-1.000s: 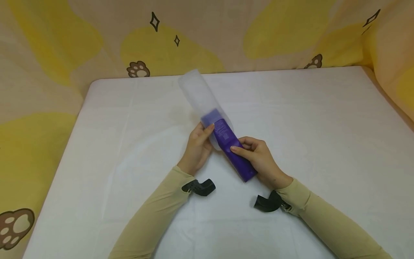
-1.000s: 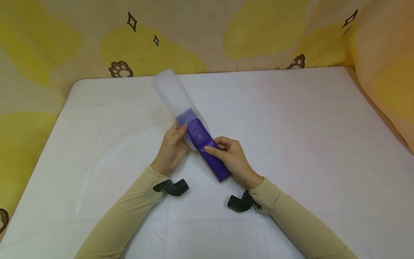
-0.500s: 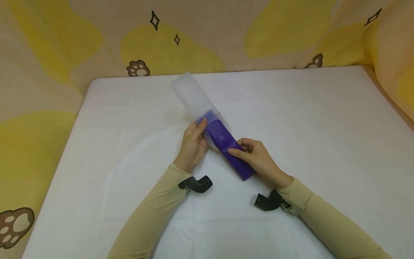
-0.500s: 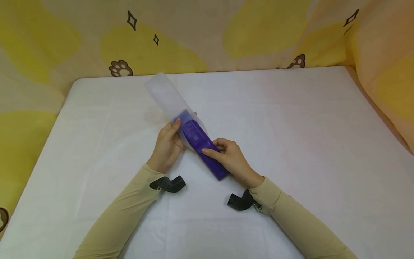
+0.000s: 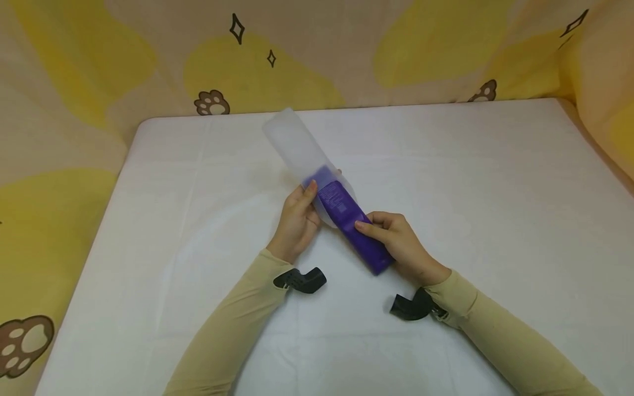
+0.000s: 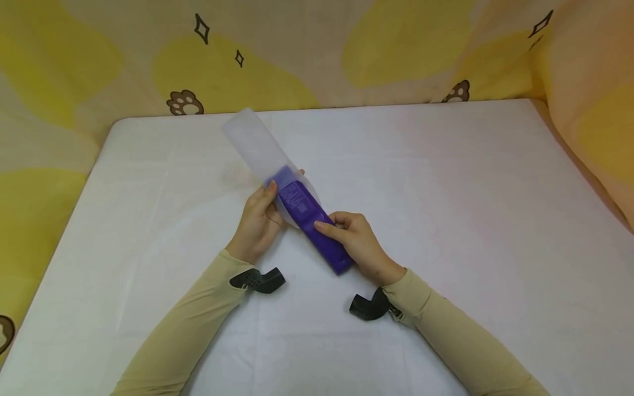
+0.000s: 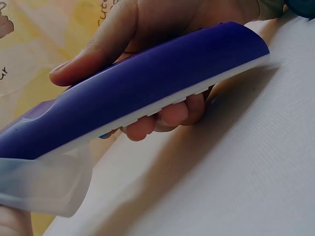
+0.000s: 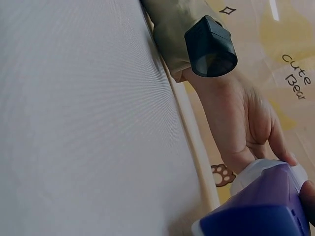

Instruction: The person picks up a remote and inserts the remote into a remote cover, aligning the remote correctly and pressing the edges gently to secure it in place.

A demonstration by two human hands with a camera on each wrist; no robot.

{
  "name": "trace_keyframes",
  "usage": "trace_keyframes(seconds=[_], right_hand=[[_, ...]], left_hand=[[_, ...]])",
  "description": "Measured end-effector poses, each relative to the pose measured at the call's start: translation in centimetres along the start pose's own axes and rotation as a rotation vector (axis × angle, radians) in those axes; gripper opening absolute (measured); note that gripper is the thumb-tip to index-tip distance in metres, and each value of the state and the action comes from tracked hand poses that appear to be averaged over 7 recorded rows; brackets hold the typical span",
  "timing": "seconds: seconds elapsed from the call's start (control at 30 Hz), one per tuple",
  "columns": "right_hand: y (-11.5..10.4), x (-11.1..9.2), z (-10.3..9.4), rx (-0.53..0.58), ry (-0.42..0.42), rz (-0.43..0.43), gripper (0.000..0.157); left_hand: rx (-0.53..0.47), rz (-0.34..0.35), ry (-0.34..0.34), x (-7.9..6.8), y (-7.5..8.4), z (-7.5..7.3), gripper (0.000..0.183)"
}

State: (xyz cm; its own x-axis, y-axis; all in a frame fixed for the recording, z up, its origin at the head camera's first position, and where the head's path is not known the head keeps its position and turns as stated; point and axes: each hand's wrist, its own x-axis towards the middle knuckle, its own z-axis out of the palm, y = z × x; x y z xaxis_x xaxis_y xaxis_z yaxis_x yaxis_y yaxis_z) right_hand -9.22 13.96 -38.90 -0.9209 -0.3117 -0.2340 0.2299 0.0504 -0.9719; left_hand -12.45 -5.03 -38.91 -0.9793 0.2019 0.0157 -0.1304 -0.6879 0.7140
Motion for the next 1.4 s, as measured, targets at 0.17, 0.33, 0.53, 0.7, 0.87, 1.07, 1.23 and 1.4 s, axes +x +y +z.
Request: trace_keyframes(seconds=[0.17, 0.33, 0.53, 0.7, 0.87, 1.07, 1.23, 1.4], right_hand=[[-0.2, -0.1, -0.1, 0.023, -0.002, 0.016, 0.015], [-0.2, 0.0, 0.0, 0.023, 0.008, 0.016, 0.014], [-0.3, 0.2, 0.3, -0.034, 0.009, -0.001, 0.022], [-0.3, 0.2, 0.2, -0.018, -0.022, -0.004, 0.028], [-0.1, 0.3, 0.1, -0.009, -0.039, -0.002, 0.031], [0.2, 0.3, 0.0, -0.005, -0.043, -0.007, 0.032], [0.3, 0.2, 0.0, 0.008, -0.05, -0.001, 0.031], [0.4, 0.3, -0.1, 0.011, -0.049, -0.001, 0.031]], left_hand=[[-0.016, 0.001, -0.016, 0.1, -0.1, 0.0, 0.042], [-0.029, 0.002, -0.019, 0.0, 0.0, 0.1, 0.043], [-0.053, 0.012, -0.02, 0.0, 0.6, 0.1, 0.037], [-0.09, 0.095, 0.003, 0.2, 1.8, -0.5, 0.031], [-0.09, 0.119, 0.036, 0.2, 2.5, -0.7, 0.034], [-0.091, 0.095, 0.059, 0.2, 2.1, -0.5, 0.036], [-0.076, 0.084, 0.075, 0.1, 1.6, -0.3, 0.035], [-0.072, 0.085, 0.078, 0.1, 1.4, -0.3, 0.036]])
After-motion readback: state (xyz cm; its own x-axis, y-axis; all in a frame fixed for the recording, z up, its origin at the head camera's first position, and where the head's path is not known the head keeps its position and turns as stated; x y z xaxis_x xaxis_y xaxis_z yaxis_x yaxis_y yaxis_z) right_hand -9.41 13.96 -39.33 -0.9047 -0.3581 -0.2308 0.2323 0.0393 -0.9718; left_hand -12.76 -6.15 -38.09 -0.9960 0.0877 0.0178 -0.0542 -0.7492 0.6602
